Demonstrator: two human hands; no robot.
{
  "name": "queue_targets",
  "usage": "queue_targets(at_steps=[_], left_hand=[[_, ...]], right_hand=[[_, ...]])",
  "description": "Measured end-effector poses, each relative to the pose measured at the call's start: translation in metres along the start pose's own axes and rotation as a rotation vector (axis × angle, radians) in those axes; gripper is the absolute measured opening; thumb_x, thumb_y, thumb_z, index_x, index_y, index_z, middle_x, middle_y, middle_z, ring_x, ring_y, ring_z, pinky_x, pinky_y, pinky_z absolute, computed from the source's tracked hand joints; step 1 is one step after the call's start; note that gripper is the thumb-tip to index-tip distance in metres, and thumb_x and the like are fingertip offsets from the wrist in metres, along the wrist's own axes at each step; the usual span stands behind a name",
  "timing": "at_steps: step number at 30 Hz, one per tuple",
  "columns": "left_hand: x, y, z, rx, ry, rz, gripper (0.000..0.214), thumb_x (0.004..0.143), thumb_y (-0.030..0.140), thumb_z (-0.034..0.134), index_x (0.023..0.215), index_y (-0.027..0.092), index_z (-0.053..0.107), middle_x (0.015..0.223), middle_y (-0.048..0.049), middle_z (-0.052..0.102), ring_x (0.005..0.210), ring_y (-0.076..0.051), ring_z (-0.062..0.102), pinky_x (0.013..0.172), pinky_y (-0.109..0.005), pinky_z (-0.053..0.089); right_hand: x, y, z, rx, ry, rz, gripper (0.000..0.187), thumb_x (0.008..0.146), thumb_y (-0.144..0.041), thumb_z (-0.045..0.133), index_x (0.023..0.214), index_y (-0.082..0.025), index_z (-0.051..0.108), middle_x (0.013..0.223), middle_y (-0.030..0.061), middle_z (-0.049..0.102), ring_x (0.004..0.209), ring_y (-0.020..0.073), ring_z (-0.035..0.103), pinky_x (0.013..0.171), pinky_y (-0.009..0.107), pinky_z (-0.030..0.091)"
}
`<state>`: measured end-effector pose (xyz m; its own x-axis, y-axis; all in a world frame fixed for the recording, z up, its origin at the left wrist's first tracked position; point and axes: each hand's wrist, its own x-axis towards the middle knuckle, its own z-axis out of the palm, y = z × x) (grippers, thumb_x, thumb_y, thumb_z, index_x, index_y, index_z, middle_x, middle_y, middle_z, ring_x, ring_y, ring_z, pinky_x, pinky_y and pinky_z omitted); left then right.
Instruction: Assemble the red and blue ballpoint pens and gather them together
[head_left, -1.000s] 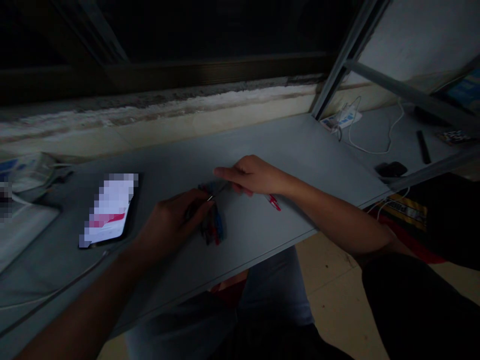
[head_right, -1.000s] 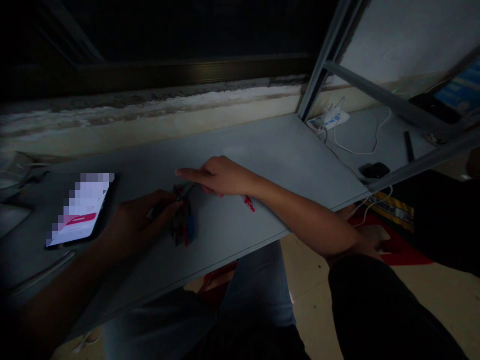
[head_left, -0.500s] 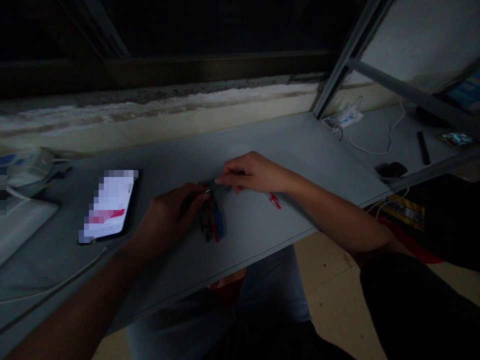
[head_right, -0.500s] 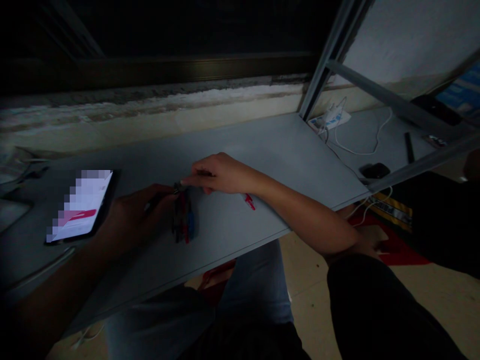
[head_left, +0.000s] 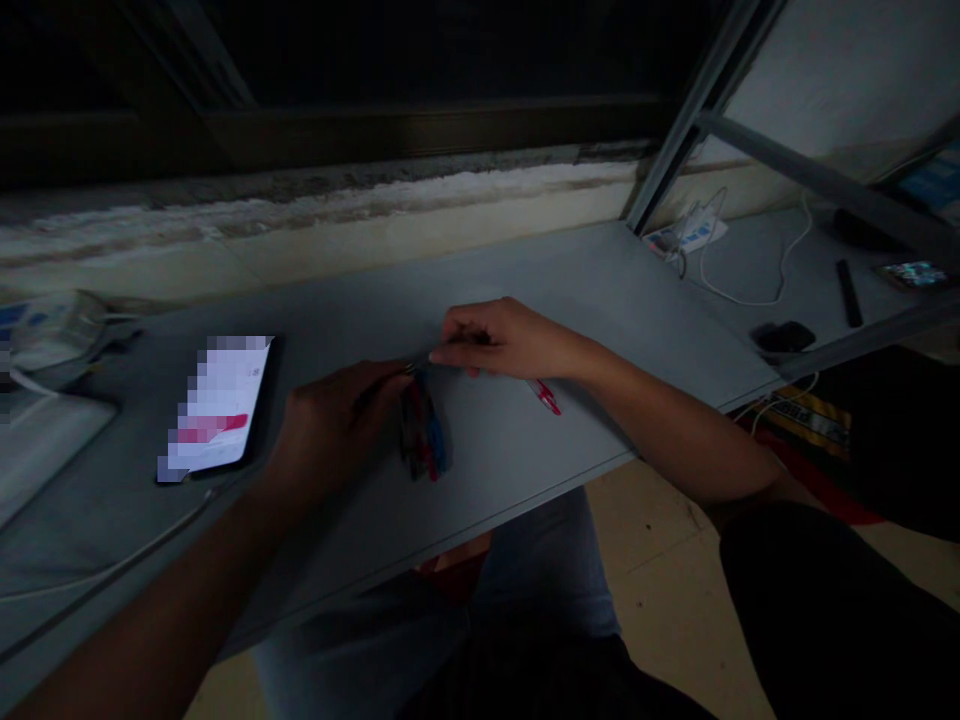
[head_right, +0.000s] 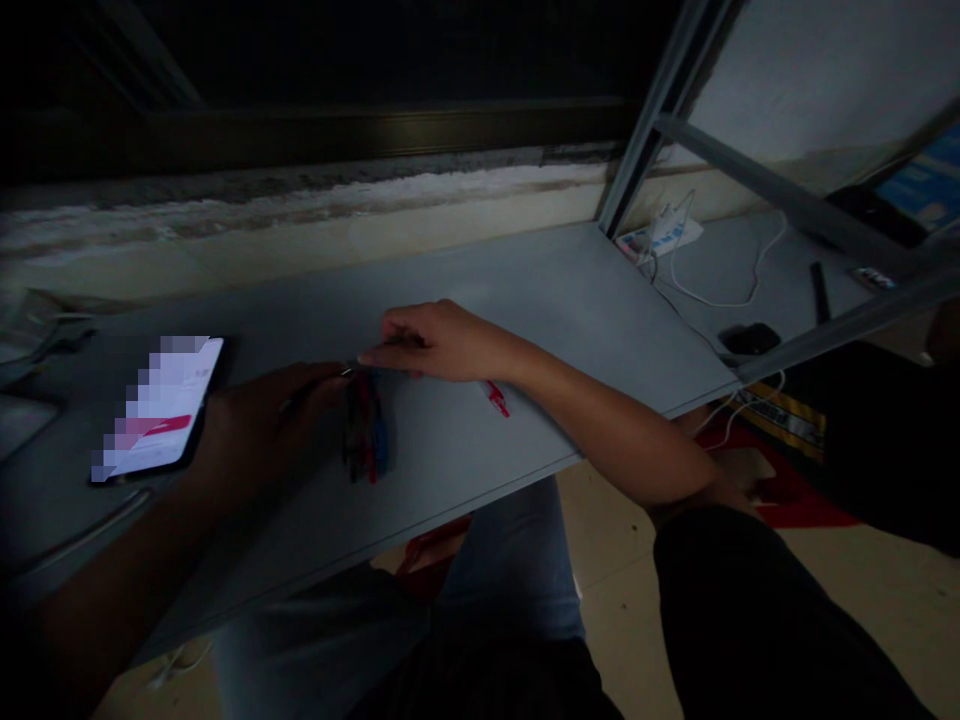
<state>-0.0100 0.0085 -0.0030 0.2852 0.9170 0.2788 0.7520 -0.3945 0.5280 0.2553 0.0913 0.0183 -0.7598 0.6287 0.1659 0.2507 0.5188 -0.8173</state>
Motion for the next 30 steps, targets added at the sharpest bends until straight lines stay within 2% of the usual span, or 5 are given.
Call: queue_targets(at_steps=[7,13,18,23,30], left_hand=[[-0.001,0.003,-0.001,0.031,0.008,-0.002,0.046,0.110,0.057,0.052,0.116,0.025,0.084,0.110,-0.0028,0.088,0.092,-0.028,0.083,0.082,-0.041,0.065],[-0.006,0.007,-0.003,0.014,0.025,0.021,0.050,0.112,0.061,0.053,0.131,0.023,0.080,0.099,-0.0033,0.084,0.082,-0.023,0.079,0.077,-0.036,0.063],[-0.013,-0.002,0.008,-0.081,-0.104,0.334,0.043,0.110,0.055,0.069,0.144,0.029,0.075,0.119,-0.0079,0.082,0.104,-0.025,0.081,0.097,-0.036,0.067],[-0.015,-0.004,0.016,-0.085,-0.092,0.614,0.022,0.115,0.040,0.067,0.125,0.022,0.076,0.115,-0.0070,0.079,0.104,-0.020,0.080,0.091,-0.028,0.067],[-0.015,0.000,0.011,-0.112,-0.178,0.620,0.025,0.113,0.044,0.071,0.125,0.023,0.075,0.107,-0.0048,0.079,0.094,-0.020,0.080,0.083,-0.029,0.065]], right_hand=[[0.001,-0.003,-0.001,-0.053,-0.061,-0.020,0.059,0.115,-0.064,0.049,0.075,-0.021,0.053,0.058,-0.0050,0.057,0.059,0.0105,0.053,0.071,0.026,0.040],[0.003,-0.005,0.004,0.152,0.031,0.068,0.063,0.106,-0.072,0.062,0.072,-0.020,0.057,0.050,-0.0069,0.053,0.048,0.0074,0.045,0.058,0.024,0.036],[0.009,0.004,0.009,0.315,0.220,0.113,0.061,0.099,-0.074,0.073,0.073,-0.020,0.059,0.052,-0.0064,0.056,0.046,0.0074,0.046,0.049,0.024,0.033],[0.008,0.005,0.012,0.290,0.153,0.083,0.064,0.099,-0.073,0.072,0.069,-0.020,0.056,0.054,-0.0053,0.058,0.049,0.0068,0.050,0.053,0.023,0.039],[0.005,0.004,0.017,0.207,0.050,0.098,0.063,0.103,-0.074,0.066,0.072,-0.019,0.059,0.058,-0.0047,0.063,0.053,0.0078,0.057,0.058,0.023,0.043]])
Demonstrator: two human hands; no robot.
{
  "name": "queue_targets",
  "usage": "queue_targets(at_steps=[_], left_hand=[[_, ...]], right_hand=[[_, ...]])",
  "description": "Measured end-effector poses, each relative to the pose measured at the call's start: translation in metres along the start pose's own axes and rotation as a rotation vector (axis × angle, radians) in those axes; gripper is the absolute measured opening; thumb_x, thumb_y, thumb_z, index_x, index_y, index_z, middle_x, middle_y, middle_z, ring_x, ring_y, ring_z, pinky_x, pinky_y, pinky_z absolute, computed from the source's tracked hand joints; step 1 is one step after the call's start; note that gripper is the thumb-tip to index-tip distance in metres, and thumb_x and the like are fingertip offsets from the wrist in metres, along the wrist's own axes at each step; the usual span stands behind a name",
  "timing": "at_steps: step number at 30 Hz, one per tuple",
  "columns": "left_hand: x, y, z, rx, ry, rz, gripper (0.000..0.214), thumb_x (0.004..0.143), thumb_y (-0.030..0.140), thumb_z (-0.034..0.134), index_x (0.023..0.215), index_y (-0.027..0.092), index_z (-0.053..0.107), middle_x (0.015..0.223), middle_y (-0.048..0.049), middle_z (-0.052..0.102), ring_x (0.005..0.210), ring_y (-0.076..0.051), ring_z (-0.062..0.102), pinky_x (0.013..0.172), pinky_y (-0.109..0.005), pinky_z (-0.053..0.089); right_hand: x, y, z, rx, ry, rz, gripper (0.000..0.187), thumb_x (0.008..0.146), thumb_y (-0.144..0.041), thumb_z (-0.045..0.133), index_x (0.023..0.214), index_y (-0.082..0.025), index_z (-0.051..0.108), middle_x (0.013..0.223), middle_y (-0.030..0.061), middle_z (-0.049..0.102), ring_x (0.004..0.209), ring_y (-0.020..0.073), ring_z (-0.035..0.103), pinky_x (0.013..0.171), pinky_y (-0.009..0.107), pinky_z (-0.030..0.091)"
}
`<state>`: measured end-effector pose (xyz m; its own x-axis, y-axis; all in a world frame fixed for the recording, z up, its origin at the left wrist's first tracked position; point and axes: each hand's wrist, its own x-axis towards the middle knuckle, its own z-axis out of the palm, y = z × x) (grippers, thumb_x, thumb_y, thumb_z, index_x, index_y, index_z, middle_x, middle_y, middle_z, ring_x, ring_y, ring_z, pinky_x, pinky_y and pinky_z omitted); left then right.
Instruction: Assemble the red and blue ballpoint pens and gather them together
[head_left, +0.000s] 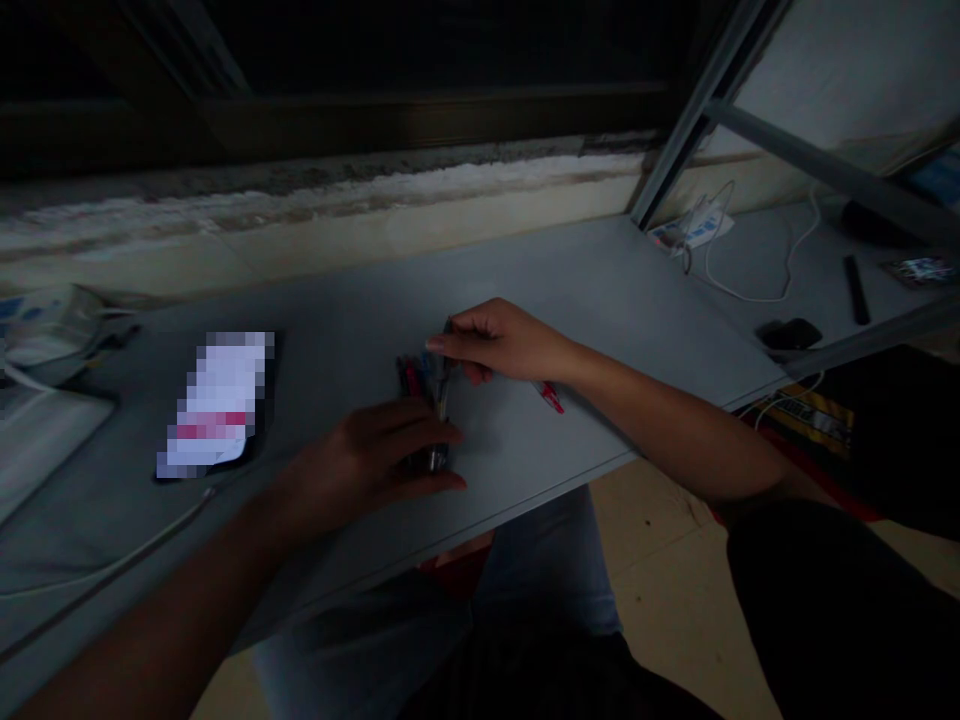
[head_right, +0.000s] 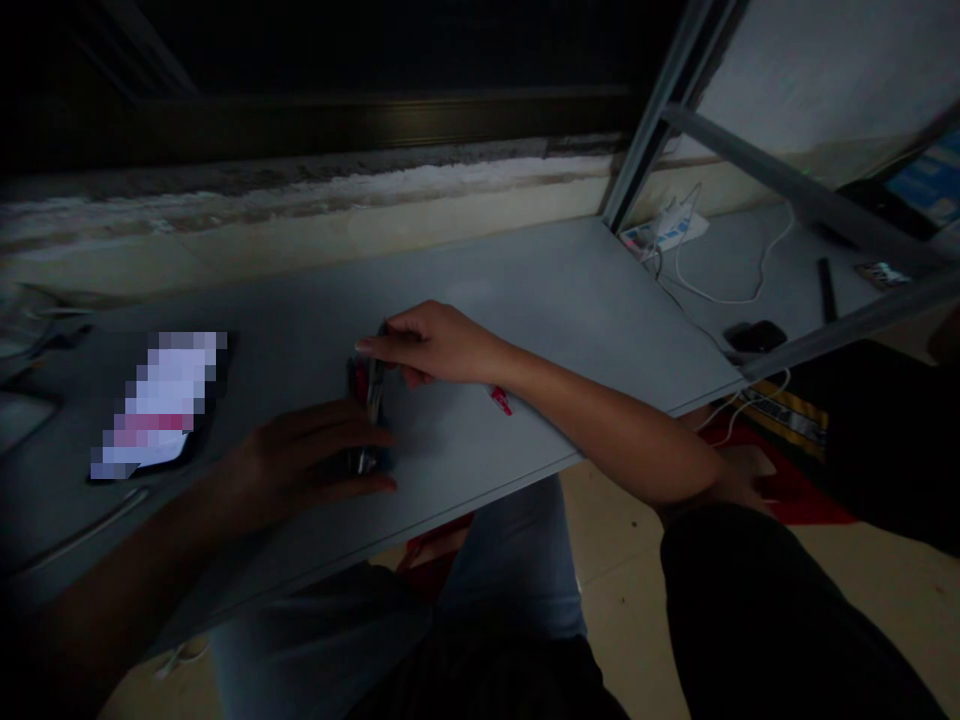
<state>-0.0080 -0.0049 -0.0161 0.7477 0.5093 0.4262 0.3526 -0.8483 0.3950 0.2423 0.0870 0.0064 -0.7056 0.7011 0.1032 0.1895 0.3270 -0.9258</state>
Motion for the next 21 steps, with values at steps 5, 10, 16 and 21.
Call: queue_targets(at_steps=[5,10,16,21], left_hand=[[-0.0032,-0.0009,0.0042,0.006,0.002,-0.015,0.020,0.115,0.042,0.067,0.121,0.023,0.075,0.106,-0.0036,0.079,0.091,-0.018,0.080,0.084,-0.026,0.064],[0.0001,0.0052,-0.0005,0.006,-0.008,-0.022,0.030,0.114,0.049,0.069,0.127,0.023,0.071,0.108,-0.0060,0.081,0.093,-0.020,0.081,0.084,-0.028,0.064],[0.0020,0.0073,-0.0014,0.075,0.012,0.000,0.035,0.117,0.055,0.060,0.122,0.021,0.066,0.096,-0.0041,0.081,0.078,-0.019,0.080,0.072,-0.027,0.061],[0.0033,0.0080,-0.0013,0.081,0.057,0.019,0.040,0.117,0.060,0.055,0.120,0.021,0.065,0.093,-0.0042,0.080,0.074,-0.018,0.080,0.066,-0.027,0.061]], right_hand=[[0.0002,0.0004,0.0005,-0.039,-0.021,0.031,0.064,0.106,-0.074,0.062,0.073,-0.019,0.059,0.059,-0.0042,0.064,0.054,0.0084,0.059,0.062,0.024,0.045],[0.0003,0.0011,-0.0002,-0.057,-0.056,0.036,0.065,0.107,-0.074,0.058,0.074,-0.019,0.059,0.062,-0.0023,0.066,0.056,0.0093,0.061,0.063,0.025,0.045],[-0.0008,0.0001,0.0020,-0.082,-0.086,0.044,0.060,0.107,-0.071,0.062,0.077,-0.019,0.058,0.063,-0.0034,0.066,0.059,0.0089,0.059,0.066,0.025,0.042],[-0.0010,0.0049,0.0086,-0.065,-0.125,0.040,0.062,0.104,-0.076,0.061,0.079,-0.020,0.058,0.064,-0.0023,0.066,0.061,0.0114,0.060,0.067,0.027,0.040]])
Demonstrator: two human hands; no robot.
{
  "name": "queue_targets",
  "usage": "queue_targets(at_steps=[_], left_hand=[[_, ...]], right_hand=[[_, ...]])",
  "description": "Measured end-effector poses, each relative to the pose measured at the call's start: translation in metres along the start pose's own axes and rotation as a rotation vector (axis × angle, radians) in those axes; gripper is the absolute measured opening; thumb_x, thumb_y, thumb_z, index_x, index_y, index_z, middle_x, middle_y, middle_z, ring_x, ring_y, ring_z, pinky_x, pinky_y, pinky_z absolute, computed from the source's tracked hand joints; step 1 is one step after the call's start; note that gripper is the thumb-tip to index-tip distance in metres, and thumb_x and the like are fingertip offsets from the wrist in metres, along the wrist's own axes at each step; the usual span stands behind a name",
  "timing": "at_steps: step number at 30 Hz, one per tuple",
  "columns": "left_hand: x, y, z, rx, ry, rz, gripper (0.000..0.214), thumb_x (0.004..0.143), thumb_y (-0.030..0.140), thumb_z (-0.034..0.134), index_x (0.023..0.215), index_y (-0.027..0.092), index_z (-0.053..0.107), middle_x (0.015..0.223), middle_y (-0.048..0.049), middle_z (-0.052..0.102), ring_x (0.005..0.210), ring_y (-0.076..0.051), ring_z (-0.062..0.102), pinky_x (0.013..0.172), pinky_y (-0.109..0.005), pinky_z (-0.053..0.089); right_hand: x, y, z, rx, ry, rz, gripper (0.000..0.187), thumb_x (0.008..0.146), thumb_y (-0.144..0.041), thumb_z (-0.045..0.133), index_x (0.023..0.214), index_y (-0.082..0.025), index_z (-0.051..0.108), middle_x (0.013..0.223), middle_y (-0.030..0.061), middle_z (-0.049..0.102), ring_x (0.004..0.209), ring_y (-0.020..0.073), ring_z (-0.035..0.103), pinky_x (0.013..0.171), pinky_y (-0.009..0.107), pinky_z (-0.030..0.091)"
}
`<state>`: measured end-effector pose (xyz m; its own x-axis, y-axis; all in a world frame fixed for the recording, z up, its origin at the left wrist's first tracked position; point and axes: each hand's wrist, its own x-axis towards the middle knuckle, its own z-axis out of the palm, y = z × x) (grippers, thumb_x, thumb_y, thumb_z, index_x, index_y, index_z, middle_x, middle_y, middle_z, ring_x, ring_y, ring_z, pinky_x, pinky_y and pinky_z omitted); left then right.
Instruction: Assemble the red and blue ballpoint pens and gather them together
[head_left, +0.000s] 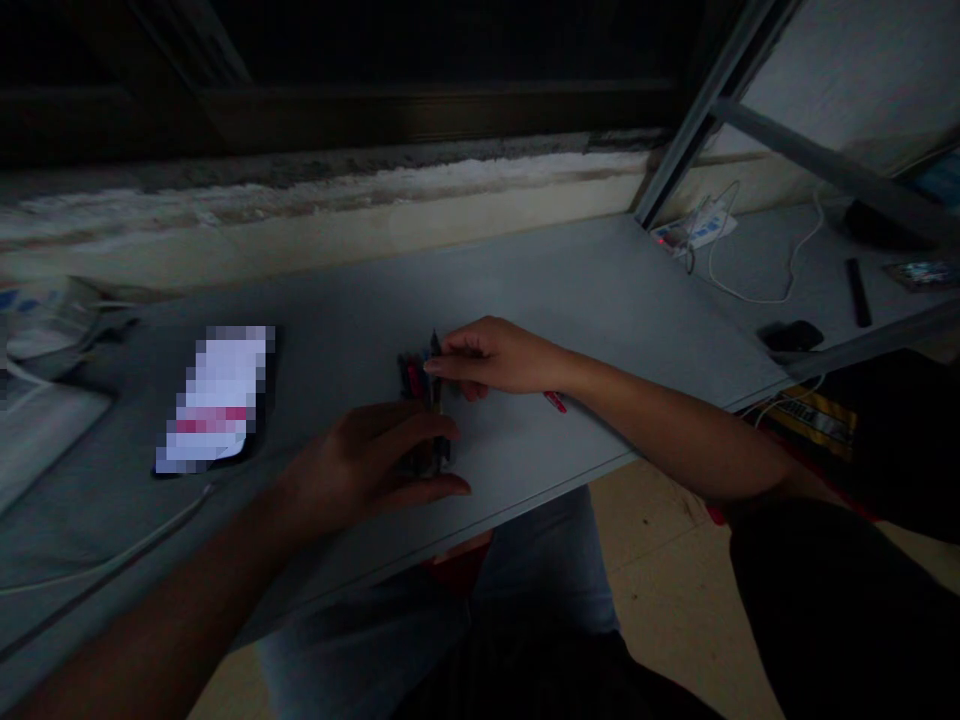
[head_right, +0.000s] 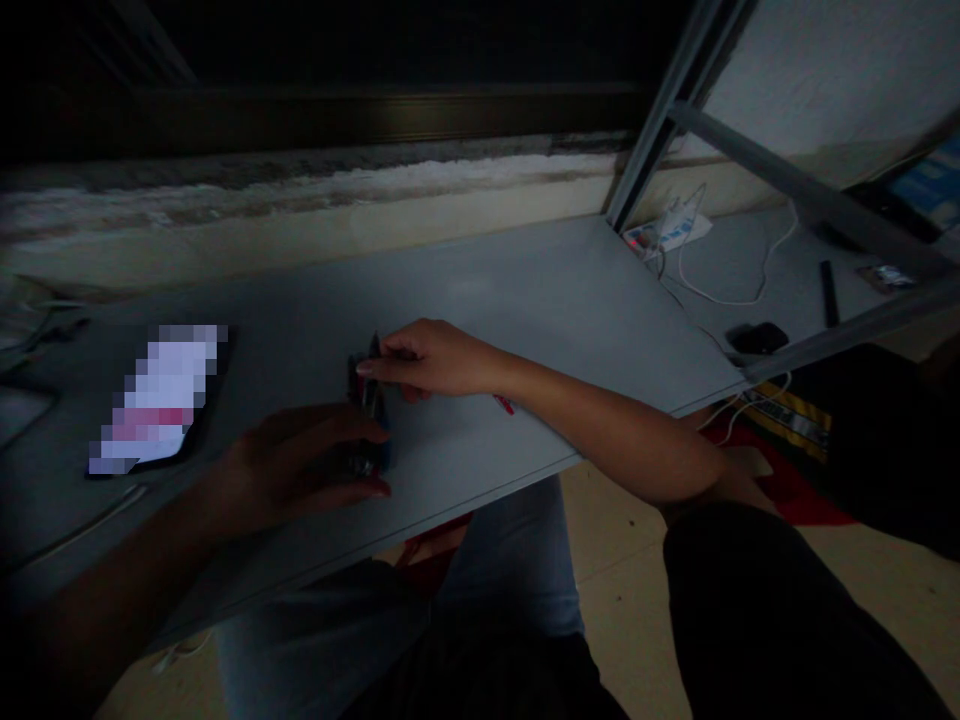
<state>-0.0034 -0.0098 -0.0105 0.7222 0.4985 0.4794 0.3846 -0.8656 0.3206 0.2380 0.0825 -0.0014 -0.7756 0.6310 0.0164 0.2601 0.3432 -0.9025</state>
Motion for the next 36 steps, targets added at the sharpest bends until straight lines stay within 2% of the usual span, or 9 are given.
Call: queue_targets(at_steps=[9,15,20,23,26,33,36], left_hand=[[0.0034,-0.0002,-0.0032,-0.030,-0.036,-0.022,0.040,0.117,0.061,0.055,0.120,0.022,0.063,0.093,-0.0028,0.079,0.073,-0.016,0.079,0.067,-0.025,0.061],[0.0003,0.0023,0.0013,-0.026,-0.005,-0.070,0.027,0.117,0.047,0.062,0.116,0.022,0.071,0.092,-0.0039,0.080,0.075,-0.019,0.079,0.068,-0.027,0.062],[-0.0012,0.0040,0.0013,-0.015,-0.022,-0.085,0.025,0.119,0.042,0.059,0.116,0.021,0.072,0.094,-0.0057,0.081,0.077,-0.020,0.080,0.069,-0.028,0.063],[-0.0011,0.0050,0.0013,-0.045,-0.038,-0.076,0.020,0.117,0.041,0.063,0.118,0.022,0.072,0.097,-0.0051,0.082,0.082,-0.021,0.081,0.076,-0.030,0.066],[-0.0011,0.0066,0.0025,-0.065,-0.059,-0.089,0.015,0.115,0.032,0.065,0.125,0.023,0.071,0.106,-0.0065,0.083,0.092,-0.022,0.082,0.086,-0.031,0.068],[0.0001,0.0082,0.0037,-0.043,-0.097,-0.099,0.014,0.118,0.024,0.053,0.121,0.022,0.067,0.103,-0.0042,0.079,0.089,-0.019,0.079,0.080,-0.028,0.063],[0.0014,0.0086,0.0026,-0.047,-0.088,-0.085,0.012,0.116,0.023,0.056,0.122,0.022,0.067,0.104,-0.0040,0.080,0.089,-0.019,0.080,0.080,-0.027,0.064]], right_hand=[[-0.0017,-0.0028,0.0013,0.058,0.007,-0.038,0.059,0.099,-0.076,0.066,0.084,-0.020,0.060,0.070,-0.0014,0.066,0.063,0.0131,0.059,0.067,0.029,0.043],[-0.0002,0.0010,0.0005,0.042,0.016,-0.020,0.057,0.101,-0.073,0.066,0.082,-0.021,0.056,0.069,-0.0016,0.068,0.063,0.0123,0.060,0.069,0.028,0.044],[0.0022,0.0026,-0.0006,0.115,0.044,0.014,0.057,0.098,-0.073,0.072,0.081,-0.021,0.056,0.068,-0.0030,0.067,0.060,0.0113,0.059,0.064,0.026,0.046],[0.0022,0.0005,0.0004,0.160,0.038,0.009,0.056,0.096,-0.072,0.076,0.081,-0.021,0.055,0.067,-0.0036,0.067,0.059,0.0115,0.059,0.062,0.026,0.047],[0.0016,-0.0009,0.0007,0.170,0.033,0.000,0.055,0.096,-0.070,0.077,0.082,-0.021,0.055,0.066,-0.0041,0.065,0.059,0.0115,0.059,0.061,0.026,0.047],[0.0010,0.0019,-0.0005,0.130,0.104,-0.002,0.052,0.098,-0.066,0.075,0.082,-0.022,0.052,0.069,-0.0040,0.064,0.065,0.0125,0.063,0.066,0.027,0.046],[-0.0001,-0.0003,-0.0004,0.114,0.091,-0.023,0.053,0.098,-0.068,0.073,0.083,-0.022,0.053,0.070,-0.0034,0.063,0.068,0.0140,0.065,0.069,0.028,0.046]])
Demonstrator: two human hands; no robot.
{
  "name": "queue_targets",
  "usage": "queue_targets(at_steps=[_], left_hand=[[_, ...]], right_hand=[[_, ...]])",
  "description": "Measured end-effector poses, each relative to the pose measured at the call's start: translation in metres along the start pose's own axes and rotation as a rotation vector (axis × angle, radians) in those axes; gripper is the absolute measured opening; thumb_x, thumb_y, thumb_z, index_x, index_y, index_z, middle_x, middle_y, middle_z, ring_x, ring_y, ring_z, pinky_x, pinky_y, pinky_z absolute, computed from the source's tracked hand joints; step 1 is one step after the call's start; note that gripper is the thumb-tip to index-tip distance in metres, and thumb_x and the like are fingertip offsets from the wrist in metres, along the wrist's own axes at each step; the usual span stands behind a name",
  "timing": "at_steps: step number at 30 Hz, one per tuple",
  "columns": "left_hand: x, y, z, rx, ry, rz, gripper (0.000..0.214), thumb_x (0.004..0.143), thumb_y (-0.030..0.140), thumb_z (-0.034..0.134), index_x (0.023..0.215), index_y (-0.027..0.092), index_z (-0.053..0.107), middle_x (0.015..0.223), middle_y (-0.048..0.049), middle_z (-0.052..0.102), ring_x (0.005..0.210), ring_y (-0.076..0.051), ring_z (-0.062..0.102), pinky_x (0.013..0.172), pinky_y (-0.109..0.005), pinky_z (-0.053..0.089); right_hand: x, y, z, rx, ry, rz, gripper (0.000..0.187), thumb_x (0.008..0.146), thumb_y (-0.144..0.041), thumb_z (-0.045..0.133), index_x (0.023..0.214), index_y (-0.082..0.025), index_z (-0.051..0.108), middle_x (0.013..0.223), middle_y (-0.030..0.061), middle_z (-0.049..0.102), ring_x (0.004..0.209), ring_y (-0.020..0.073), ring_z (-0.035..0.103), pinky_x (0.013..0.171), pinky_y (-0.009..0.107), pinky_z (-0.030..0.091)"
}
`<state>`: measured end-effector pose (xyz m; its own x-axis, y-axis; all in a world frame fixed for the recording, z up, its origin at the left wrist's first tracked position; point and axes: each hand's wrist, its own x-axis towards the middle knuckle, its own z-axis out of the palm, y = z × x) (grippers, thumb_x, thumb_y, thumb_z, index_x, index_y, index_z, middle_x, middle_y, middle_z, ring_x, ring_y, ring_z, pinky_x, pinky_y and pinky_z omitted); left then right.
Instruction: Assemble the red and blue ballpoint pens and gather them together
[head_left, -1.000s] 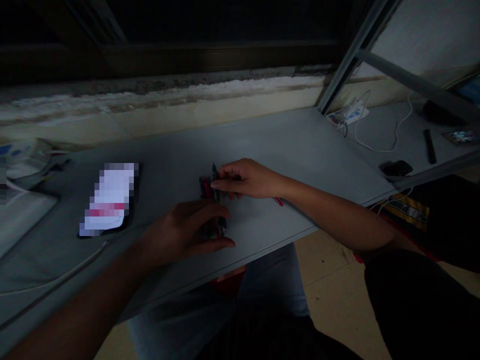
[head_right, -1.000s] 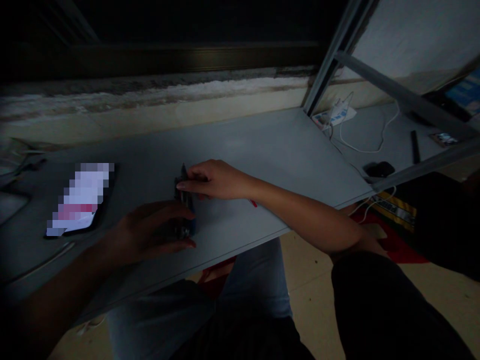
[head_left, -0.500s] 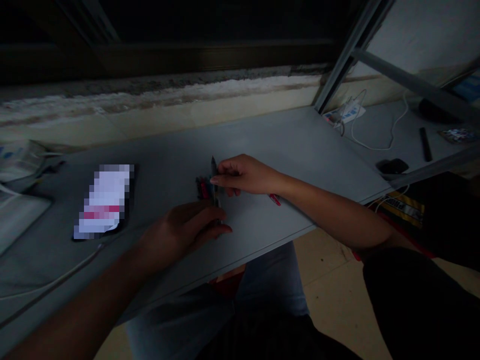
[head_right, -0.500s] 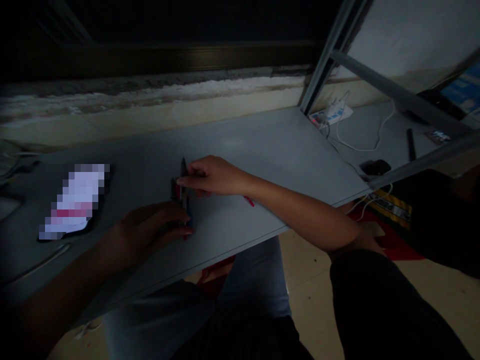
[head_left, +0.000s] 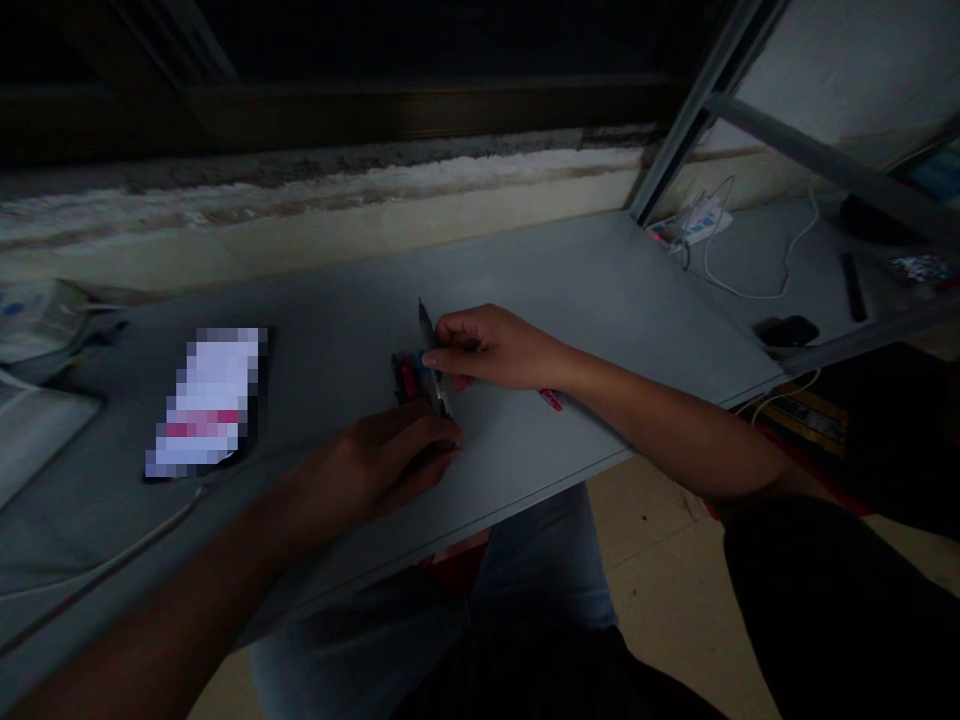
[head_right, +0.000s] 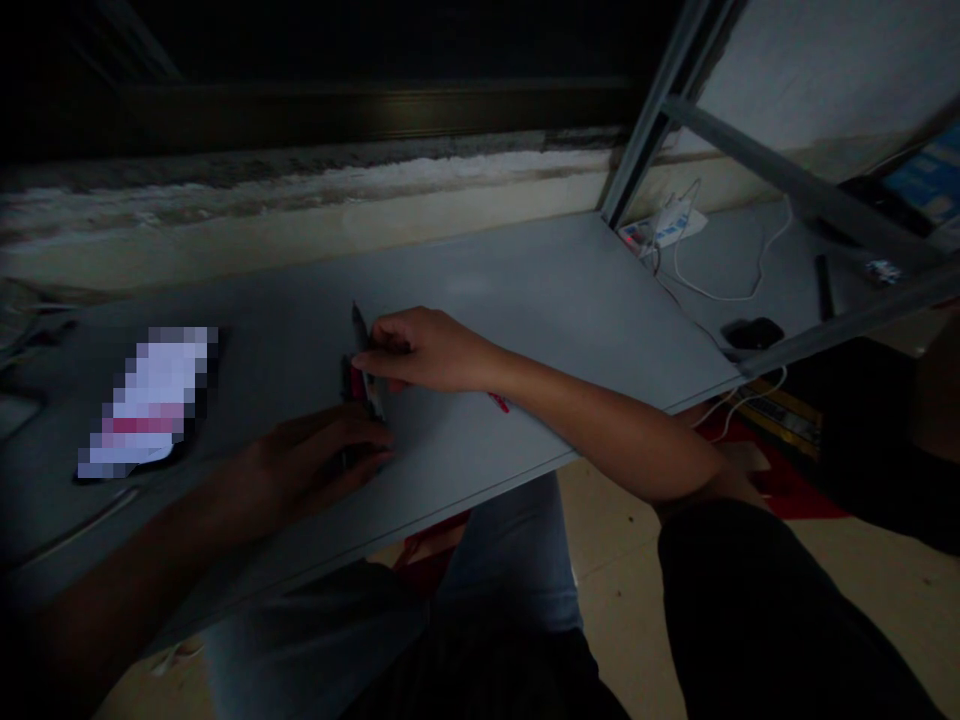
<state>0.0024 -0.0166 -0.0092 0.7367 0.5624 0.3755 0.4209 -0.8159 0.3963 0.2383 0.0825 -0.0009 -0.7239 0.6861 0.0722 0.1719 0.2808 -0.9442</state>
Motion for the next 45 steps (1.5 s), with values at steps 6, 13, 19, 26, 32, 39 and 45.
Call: queue_targets(at_steps=[6,13,19,26,32,39,45], left_hand=[[0.002,0.001,0.002,-0.022,0.026,0.021,0.013,0.115,0.023,0.059,0.123,0.022,0.068,0.107,-0.0055,0.081,0.088,-0.019,0.080,0.083,-0.028,0.064],[0.001,-0.002,0.001,0.003,0.035,0.005,0.011,0.111,0.018,0.059,0.118,0.022,0.067,0.099,-0.0045,0.078,0.087,-0.019,0.077,0.078,-0.027,0.061],[0.003,-0.003,0.001,0.022,0.050,0.025,0.013,0.113,0.017,0.056,0.117,0.022,0.067,0.101,-0.0045,0.078,0.091,-0.019,0.077,0.082,-0.027,0.062],[0.001,-0.004,0.002,-0.006,0.048,0.027,0.014,0.111,0.015,0.060,0.119,0.022,0.069,0.104,-0.0044,0.079,0.095,-0.019,0.079,0.087,-0.027,0.063],[0.004,-0.005,0.004,0.022,0.039,0.030,0.014,0.116,0.021,0.057,0.120,0.021,0.070,0.102,-0.0053,0.080,0.091,-0.019,0.079,0.084,-0.028,0.065],[0.002,0.001,0.003,0.073,0.083,0.092,0.015,0.115,0.017,0.057,0.122,0.020,0.070,0.103,-0.0059,0.079,0.094,-0.020,0.079,0.084,-0.028,0.064],[0.006,0.001,0.001,0.068,0.066,0.120,0.014,0.113,0.020,0.065,0.125,0.020,0.071,0.106,-0.0075,0.081,0.096,-0.021,0.079,0.086,-0.030,0.064]], right_hand=[[-0.002,-0.006,0.000,-0.069,-0.017,-0.006,0.052,0.102,-0.068,0.067,0.084,-0.022,0.052,0.071,-0.0012,0.068,0.068,0.0143,0.062,0.073,0.030,0.044],[-0.004,-0.012,-0.002,-0.233,0.049,0.002,0.040,0.107,-0.052,0.064,0.083,-0.022,0.053,0.073,-0.0008,0.069,0.072,0.0144,0.059,0.076,0.030,0.038],[-0.005,-0.019,0.000,-0.287,0.115,0.071,0.033,0.107,-0.035,0.064,0.080,-0.021,0.051,0.076,0.0005,0.069,0.077,0.0153,0.061,0.077,0.030,0.035],[-0.005,-0.020,-0.002,-0.295,0.113,0.065,0.033,0.107,-0.033,0.064,0.079,-0.022,0.049,0.072,-0.0008,0.069,0.073,0.0142,0.060,0.076,0.029,0.037],[-0.004,-0.019,-0.001,-0.251,0.074,0.062,0.034,0.108,-0.034,0.064,0.078,-0.022,0.050,0.072,-0.0011,0.068,0.072,0.0137,0.061,0.076,0.029,0.039],[-0.004,-0.022,0.000,-0.262,0.024,0.062,0.034,0.109,-0.030,0.063,0.078,-0.021,0.053,0.071,-0.0013,0.069,0.073,0.0140,0.064,0.078,0.029,0.040],[-0.004,-0.022,0.001,-0.273,0.002,0.040,0.035,0.108,-0.030,0.065,0.077,-0.021,0.052,0.069,-0.0020,0.069,0.070,0.0132,0.063,0.075,0.028,0.038]])
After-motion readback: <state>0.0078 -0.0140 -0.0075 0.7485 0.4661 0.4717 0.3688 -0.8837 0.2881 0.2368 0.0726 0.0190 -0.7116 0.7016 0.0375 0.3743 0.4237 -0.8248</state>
